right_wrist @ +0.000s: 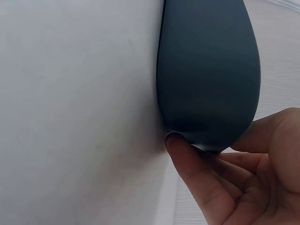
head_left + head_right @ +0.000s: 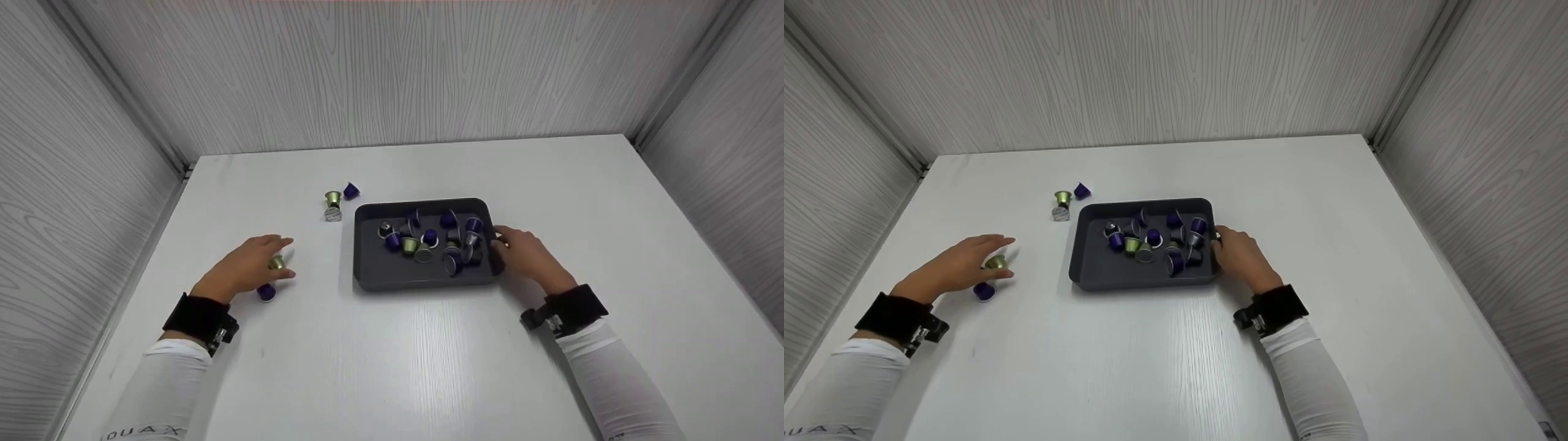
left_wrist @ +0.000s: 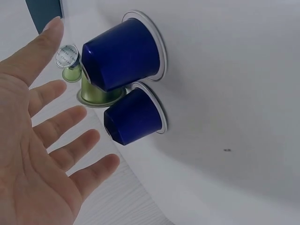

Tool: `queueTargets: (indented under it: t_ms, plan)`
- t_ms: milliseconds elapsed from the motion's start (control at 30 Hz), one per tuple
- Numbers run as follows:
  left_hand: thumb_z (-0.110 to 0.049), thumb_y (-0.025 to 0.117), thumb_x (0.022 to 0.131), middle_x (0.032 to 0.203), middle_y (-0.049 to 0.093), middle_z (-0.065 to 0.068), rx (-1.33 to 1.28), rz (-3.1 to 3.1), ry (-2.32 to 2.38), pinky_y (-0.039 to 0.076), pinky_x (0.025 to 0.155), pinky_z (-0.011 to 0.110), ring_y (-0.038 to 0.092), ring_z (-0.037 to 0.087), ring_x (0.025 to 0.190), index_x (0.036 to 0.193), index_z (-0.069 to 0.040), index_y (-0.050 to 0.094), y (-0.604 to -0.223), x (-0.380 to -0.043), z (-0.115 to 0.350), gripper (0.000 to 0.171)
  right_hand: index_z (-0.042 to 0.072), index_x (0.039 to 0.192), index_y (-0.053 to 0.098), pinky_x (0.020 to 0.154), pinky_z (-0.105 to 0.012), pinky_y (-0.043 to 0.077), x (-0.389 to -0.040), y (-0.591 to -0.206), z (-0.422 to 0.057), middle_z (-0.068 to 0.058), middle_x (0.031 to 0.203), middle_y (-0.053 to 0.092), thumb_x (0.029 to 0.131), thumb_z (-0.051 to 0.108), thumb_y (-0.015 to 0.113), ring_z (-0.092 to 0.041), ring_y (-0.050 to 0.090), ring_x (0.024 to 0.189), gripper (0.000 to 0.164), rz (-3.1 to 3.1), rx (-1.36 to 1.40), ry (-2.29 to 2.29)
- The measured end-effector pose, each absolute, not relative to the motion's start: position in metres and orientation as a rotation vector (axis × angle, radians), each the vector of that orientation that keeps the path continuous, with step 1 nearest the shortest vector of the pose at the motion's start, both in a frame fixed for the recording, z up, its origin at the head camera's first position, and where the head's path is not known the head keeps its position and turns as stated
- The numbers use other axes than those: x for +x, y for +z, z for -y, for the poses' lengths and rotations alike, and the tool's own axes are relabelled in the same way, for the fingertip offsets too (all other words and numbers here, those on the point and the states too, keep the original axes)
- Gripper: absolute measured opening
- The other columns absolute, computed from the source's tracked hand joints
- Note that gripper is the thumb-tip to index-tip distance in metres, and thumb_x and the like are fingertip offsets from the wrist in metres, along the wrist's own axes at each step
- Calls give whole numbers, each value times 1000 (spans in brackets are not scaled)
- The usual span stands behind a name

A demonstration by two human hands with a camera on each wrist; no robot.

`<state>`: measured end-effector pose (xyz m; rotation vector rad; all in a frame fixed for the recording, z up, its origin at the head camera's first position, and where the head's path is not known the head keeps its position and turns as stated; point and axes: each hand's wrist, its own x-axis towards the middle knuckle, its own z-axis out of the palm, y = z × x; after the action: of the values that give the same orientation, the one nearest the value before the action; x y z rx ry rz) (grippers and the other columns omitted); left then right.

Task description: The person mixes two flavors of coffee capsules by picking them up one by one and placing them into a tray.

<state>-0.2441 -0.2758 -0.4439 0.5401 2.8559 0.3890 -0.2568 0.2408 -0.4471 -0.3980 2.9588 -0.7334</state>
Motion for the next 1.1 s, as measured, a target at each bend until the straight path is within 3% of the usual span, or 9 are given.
queueTargets:
  t_ms: [467, 1100]
  plan:
    - [-28, 67, 94, 135, 52, 26, 546, -2839, 361, 40, 100, 55, 50, 42, 123, 139, -3, 52, -444, -240, 280, 53, -4, 141, 46, 93, -55, 45, -257, -446, -240, -29, 121, 61, 102, 15, 46, -43, 59, 108, 43, -2949, -401, -739]
    - [-17, 66, 93, 116, 64, 18, 587, -2834, 360, 45, 94, 52, 58, 37, 109, 120, 0, 65, -447, -246, 277, 32, -4, 140, 47, 92, -55, 45, -256, -447, -242, -29, 120, 61, 102, 14, 47, -43, 60, 107, 43, -2948, -417, -749]
